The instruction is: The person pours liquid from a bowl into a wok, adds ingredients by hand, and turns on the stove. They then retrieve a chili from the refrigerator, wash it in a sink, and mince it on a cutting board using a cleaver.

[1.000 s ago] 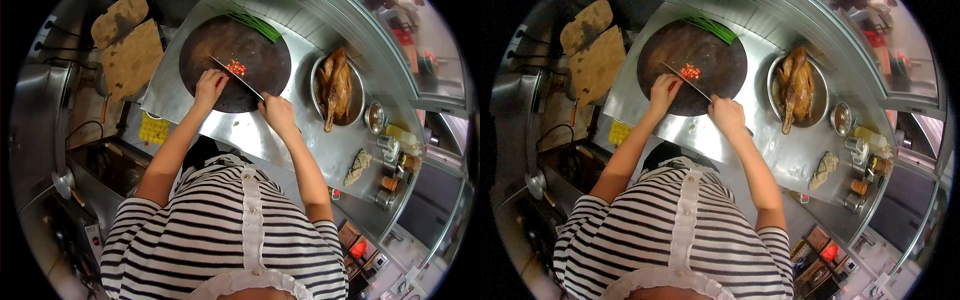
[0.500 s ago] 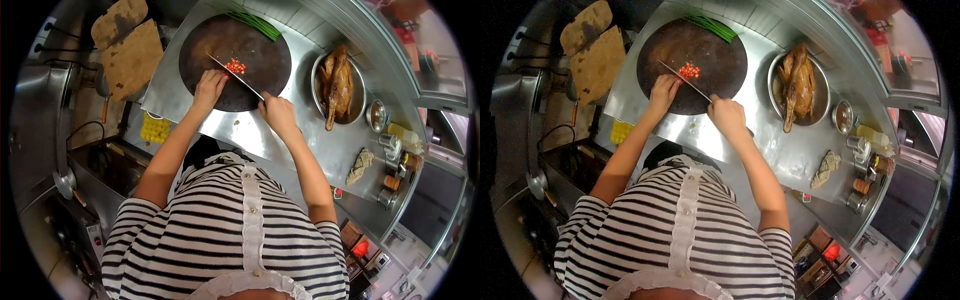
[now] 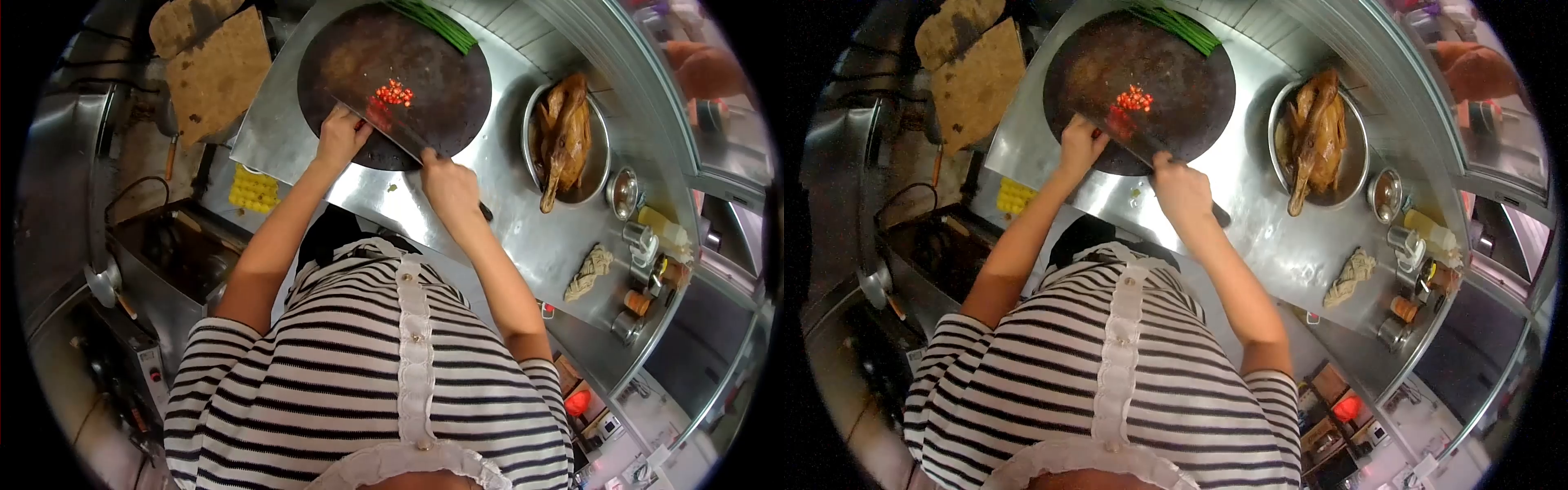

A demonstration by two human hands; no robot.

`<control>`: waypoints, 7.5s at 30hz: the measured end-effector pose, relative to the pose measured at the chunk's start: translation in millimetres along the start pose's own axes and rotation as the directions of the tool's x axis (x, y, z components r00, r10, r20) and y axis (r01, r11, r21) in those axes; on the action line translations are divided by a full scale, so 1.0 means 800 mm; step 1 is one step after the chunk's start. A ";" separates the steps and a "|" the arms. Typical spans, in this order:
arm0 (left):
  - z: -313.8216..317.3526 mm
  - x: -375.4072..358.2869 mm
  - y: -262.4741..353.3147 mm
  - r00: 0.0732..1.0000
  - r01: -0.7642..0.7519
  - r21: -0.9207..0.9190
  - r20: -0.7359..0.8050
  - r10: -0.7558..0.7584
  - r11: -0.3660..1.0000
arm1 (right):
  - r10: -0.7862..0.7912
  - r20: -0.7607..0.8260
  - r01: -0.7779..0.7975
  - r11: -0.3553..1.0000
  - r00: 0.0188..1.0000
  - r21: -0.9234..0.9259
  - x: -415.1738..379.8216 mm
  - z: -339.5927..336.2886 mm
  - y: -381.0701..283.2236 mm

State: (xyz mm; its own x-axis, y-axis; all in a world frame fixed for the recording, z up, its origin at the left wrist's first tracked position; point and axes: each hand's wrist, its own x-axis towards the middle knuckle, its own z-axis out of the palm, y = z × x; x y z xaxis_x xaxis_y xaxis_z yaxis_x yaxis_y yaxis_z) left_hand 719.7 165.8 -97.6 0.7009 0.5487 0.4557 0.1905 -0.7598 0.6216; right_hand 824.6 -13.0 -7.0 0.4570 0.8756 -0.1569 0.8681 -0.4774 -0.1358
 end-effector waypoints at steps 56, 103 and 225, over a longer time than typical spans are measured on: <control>-0.007 -0.009 -0.001 0.997 -0.042 -0.094 -0.071 0.035 0.995 | -0.019 -0.010 0.020 1.000 1.000 0.015 -0.028 -0.029 0.003; -0.019 0.037 -0.014 0.989 0.149 -0.071 0.017 -0.149 0.986 | 0.163 0.056 -0.172 0.925 0.985 0.340 -0.026 -0.034 0.033; -0.018 -0.007 0.013 0.977 -0.205 0.053 0.076 0.201 0.977 | 0.045 0.014 -0.047 0.960 0.999 0.278 -0.009 -0.005 -0.008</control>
State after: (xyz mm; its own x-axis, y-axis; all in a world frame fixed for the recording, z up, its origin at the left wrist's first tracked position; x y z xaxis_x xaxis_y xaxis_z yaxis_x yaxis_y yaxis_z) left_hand 707.9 159.9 -83.9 0.7753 0.3567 0.5213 0.0790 -0.8736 0.4802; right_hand 816.4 -15.5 -1.3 0.4926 0.8521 -0.1768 0.7577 -0.5198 -0.3945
